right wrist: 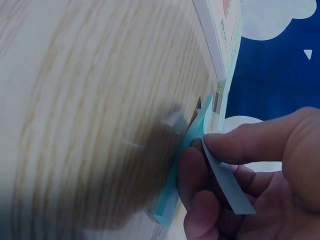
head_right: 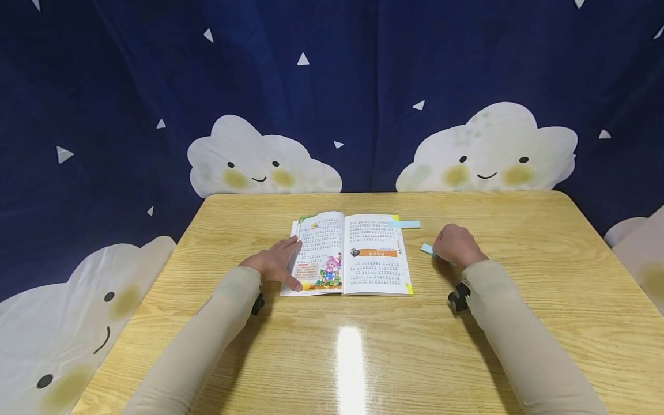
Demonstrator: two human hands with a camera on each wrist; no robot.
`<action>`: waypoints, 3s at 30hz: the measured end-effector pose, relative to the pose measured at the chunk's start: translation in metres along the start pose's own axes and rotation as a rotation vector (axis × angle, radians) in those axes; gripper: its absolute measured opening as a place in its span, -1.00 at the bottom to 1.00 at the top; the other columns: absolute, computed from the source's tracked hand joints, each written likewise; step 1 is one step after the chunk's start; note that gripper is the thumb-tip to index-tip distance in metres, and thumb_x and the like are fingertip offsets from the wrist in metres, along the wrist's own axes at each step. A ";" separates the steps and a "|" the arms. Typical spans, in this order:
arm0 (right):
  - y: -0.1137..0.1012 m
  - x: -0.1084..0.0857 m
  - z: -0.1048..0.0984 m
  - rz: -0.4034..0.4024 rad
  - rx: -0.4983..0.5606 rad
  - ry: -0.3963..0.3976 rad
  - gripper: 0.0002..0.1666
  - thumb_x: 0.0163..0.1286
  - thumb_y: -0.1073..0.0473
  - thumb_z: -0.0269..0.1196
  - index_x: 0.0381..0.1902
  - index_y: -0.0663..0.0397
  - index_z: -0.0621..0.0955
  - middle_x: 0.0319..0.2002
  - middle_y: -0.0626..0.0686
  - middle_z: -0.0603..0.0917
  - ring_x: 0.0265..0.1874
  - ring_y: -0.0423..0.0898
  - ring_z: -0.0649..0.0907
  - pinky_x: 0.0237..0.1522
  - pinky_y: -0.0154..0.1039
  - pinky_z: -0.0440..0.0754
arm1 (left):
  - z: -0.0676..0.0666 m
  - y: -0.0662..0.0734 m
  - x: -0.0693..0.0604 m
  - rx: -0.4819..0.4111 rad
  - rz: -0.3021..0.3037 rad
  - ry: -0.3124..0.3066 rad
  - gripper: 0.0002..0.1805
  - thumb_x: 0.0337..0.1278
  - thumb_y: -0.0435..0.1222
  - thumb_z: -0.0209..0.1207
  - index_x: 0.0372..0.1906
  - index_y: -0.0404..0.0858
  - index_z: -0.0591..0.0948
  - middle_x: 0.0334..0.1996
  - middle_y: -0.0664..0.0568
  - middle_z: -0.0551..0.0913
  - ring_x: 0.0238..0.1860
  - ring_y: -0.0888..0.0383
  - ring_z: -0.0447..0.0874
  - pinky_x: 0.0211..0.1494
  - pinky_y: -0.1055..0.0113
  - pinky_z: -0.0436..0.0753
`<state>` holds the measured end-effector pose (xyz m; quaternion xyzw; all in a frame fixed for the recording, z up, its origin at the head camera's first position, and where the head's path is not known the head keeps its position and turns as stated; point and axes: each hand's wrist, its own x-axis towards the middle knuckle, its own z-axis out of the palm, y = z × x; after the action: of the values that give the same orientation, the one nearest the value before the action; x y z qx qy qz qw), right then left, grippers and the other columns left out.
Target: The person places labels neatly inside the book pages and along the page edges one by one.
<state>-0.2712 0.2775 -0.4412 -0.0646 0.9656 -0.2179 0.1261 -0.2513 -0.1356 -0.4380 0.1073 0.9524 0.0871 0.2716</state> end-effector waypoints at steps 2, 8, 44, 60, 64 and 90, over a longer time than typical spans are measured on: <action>0.000 0.000 0.000 -0.006 0.004 -0.004 -0.69 0.10 0.31 -0.04 -0.79 -0.06 0.35 -0.80 -0.12 0.36 -0.71 -0.18 0.24 -0.52 -0.29 0.23 | 0.000 0.000 0.000 -0.001 0.002 -0.001 0.32 -0.16 0.16 0.46 0.62 -0.05 -0.10 0.65 0.08 -0.24 0.65 -0.05 -0.27 0.60 -0.24 -0.01; -0.001 -0.003 0.001 -0.029 0.002 0.001 -0.66 0.12 0.34 -0.05 -0.78 -0.09 0.27 -0.80 -0.14 0.20 -0.70 -0.19 0.11 -0.53 -0.28 0.16 | 0.000 0.001 0.000 -0.006 0.003 -0.005 0.32 -0.15 0.16 0.46 0.62 -0.05 -0.11 0.65 0.09 -0.24 0.65 -0.05 -0.27 0.61 -0.22 -0.02; 0.002 0.001 0.004 -0.047 -0.056 0.029 -0.62 0.20 0.32 -0.04 -0.79 -0.07 0.26 -0.77 -0.13 0.18 -0.70 -0.19 0.15 -0.53 -0.28 0.16 | 0.002 0.001 0.000 -0.005 0.002 0.003 0.33 -0.16 0.16 0.47 0.62 -0.05 -0.11 0.65 0.09 -0.24 0.65 -0.05 -0.27 0.60 -0.23 -0.02; 0.005 0.003 0.006 -0.053 -0.052 0.022 -0.64 0.15 0.33 -0.08 -0.79 -0.07 0.26 -0.78 -0.13 0.16 -0.69 -0.18 0.11 -0.54 -0.28 0.15 | 0.000 0.004 -0.001 0.034 -0.005 -0.012 0.29 -0.06 0.13 0.44 0.62 -0.08 -0.15 0.65 0.06 -0.27 0.66 -0.03 -0.30 0.61 -0.20 -0.02; 0.002 0.002 0.005 -0.051 -0.049 0.019 -0.64 0.16 0.32 -0.07 -0.79 -0.07 0.26 -0.78 -0.13 0.17 -0.69 -0.19 0.12 -0.54 -0.28 0.16 | 0.000 0.004 -0.002 0.022 -0.003 -0.010 0.29 -0.07 0.12 0.44 0.62 -0.07 -0.15 0.65 0.08 -0.28 0.66 -0.03 -0.32 0.61 -0.21 -0.03; 0.001 0.002 0.003 -0.052 -0.057 0.010 -0.65 0.20 0.32 -0.04 -0.76 -0.05 0.28 -0.75 -0.12 0.20 -0.67 -0.17 0.16 -0.50 -0.27 0.17 | 0.001 0.003 0.000 -0.003 -0.012 0.000 0.31 -0.12 0.12 0.47 0.62 -0.05 -0.13 0.65 0.10 -0.27 0.66 -0.01 -0.31 0.61 -0.21 -0.05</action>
<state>-0.2722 0.2768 -0.4445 -0.0922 0.9700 -0.1937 0.1139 -0.2503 -0.1331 -0.4376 0.1013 0.9529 0.0867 0.2723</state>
